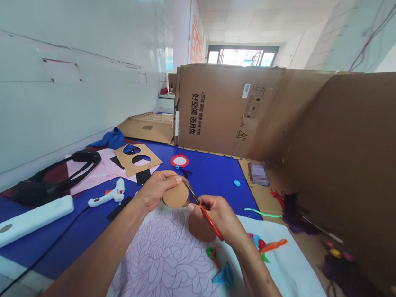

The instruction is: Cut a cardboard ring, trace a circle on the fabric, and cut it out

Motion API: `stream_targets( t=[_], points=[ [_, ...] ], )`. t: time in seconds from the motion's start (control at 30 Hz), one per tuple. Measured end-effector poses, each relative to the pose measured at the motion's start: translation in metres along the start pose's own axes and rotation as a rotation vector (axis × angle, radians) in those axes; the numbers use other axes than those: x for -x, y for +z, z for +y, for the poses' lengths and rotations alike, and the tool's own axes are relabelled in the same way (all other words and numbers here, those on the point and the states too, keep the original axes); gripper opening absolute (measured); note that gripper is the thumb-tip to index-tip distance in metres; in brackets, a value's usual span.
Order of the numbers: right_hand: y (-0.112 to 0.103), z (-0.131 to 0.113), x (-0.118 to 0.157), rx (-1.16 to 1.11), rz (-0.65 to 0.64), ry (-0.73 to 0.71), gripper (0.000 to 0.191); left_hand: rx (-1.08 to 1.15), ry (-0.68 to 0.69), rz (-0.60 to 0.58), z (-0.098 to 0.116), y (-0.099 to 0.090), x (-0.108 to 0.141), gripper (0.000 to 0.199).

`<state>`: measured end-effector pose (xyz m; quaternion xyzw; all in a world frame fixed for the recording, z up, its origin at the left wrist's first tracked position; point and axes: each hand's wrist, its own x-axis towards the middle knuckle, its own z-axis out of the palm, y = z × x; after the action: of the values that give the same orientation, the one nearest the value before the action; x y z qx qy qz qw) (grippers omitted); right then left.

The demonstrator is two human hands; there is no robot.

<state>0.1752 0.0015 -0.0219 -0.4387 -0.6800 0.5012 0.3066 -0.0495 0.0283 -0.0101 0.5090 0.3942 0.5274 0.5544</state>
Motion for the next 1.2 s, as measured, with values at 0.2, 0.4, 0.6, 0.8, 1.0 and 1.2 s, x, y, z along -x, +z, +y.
stream_targets(
  t=[0.2,0.4,0.6,0.8,1.0,1.2],
  points=[
    [0.0003,-0.0012,-0.0001,0.011,-0.005,-0.009,0.054,0.000,-0.009,-0.003,-0.0003,-0.0011,-0.0002,0.037],
    [-0.0008,0.0012,0.0005,0.018,-0.001,-0.020,0.053,0.004,-0.024,0.001,0.0013,-0.0001,0.0006,0.038],
    [-0.0001,0.0009,0.0011,0.012,-0.004,-0.016,0.052,0.020,-0.029,-0.007,0.0022,0.0009,0.0008,0.038],
    [-0.0007,-0.0003,0.0019,0.026,-0.002,-0.017,0.053,0.014,-0.024,-0.003,0.0016,0.0000,0.0002,0.038],
    [0.0012,0.0000,0.0003,-0.005,-0.014,0.000,0.056,0.001,-0.025,0.006,0.0001,-0.0010,-0.0002,0.037],
    [0.0024,0.0009,-0.0004,-0.021,-0.020,-0.006,0.058,-0.014,-0.017,-0.031,-0.0036,-0.0018,-0.0009,0.038]
  ],
)
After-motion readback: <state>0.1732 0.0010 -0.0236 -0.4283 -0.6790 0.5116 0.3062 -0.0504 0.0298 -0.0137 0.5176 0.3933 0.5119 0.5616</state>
